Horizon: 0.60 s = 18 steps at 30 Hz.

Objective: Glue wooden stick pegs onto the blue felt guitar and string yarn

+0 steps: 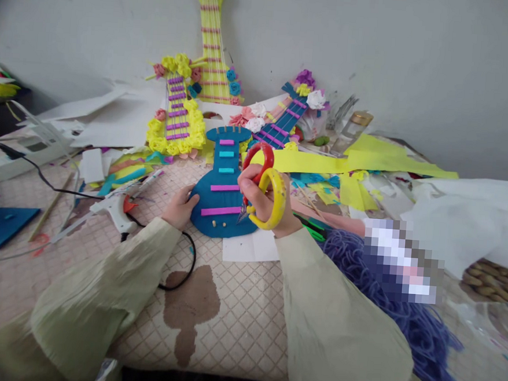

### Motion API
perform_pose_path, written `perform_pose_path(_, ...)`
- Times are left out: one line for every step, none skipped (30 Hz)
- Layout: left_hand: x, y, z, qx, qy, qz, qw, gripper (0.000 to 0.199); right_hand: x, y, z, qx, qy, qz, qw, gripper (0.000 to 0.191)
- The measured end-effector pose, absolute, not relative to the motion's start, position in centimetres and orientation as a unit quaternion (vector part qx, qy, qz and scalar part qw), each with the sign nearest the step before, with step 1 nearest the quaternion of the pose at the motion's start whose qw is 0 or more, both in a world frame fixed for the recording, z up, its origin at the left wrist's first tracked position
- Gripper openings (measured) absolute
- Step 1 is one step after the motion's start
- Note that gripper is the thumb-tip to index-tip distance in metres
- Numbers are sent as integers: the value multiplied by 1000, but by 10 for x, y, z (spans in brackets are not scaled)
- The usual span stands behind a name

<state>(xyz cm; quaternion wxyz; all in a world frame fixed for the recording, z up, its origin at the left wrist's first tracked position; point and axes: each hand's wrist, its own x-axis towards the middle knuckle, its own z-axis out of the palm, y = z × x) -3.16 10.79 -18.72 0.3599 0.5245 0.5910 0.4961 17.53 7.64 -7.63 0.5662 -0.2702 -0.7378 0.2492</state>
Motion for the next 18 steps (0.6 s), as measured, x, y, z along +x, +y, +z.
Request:
perform_pose_path(-32,108,-187,524,592,496,359,32,175,76,-76,-270,-738,249,566,14)
perform_pose_path(-31,108,-187,523,593,496,359,31,175,76,-76,-272,-738,248,566,13)
perform_pose_path(-32,108,-187,522,594,496,358,31,175,75,-76,-277,-738,247,564,13)
perform_pose_path(-32,108,-187,521,596,496,357,30,174,75,-77,-284,-738,244,562,12)
perform_pose_path(-32,108,-187,520,597,497,356,29,174,74,-77,-291,-738,244,558,12)
perform_pose_path(-32,108,-187,519,598,497,356,29,174,74,-77,-297,-737,244,556,11)
perform_pose_path(-32,108,-188,518,598,497,357,29,174,74,-77,-299,-737,245,555,11)
perform_pose_path(-32,108,-188,517,598,497,358,30,174,74,-77,-298,-737,245,555,11)
perform_pose_path(-32,108,-188,517,597,497,360,30,173,74,-77,-296,-738,246,555,11)
perform_pose_path(-32,109,-188,516,596,497,361,30,173,75,-77,-293,-738,246,556,11)
perform_pose_path(-32,109,-188,516,596,497,363,30,173,75,-78,-292,-739,244,555,12)
perform_pose_path(-32,109,-188,516,595,497,363,30,173,75,-78,-292,-740,243,555,12)
perform_pose_path(-31,109,-188,516,595,498,362,30,172,75,-79,-294,-740,245,553,12)
perform_pose_path(-31,109,-188,517,596,498,361,30,172,76,-80,-298,-740,248,550,11)
perform_pose_path(-31,109,-187,517,596,498,360,30,171,76,-81,-300,-741,252,545,11)
perform_pose_path(-31,108,-187,517,596,499,358,31,171,76,-82,-299,-745,254,540,11)
perform_pose_path(-31,108,-187,518,596,499,357,31,171,76,-83,-294,-750,256,535,12)
perform_pose_path(-31,108,-187,518,596,500,356,31,170,77,-85,-288,-755,256,531,13)
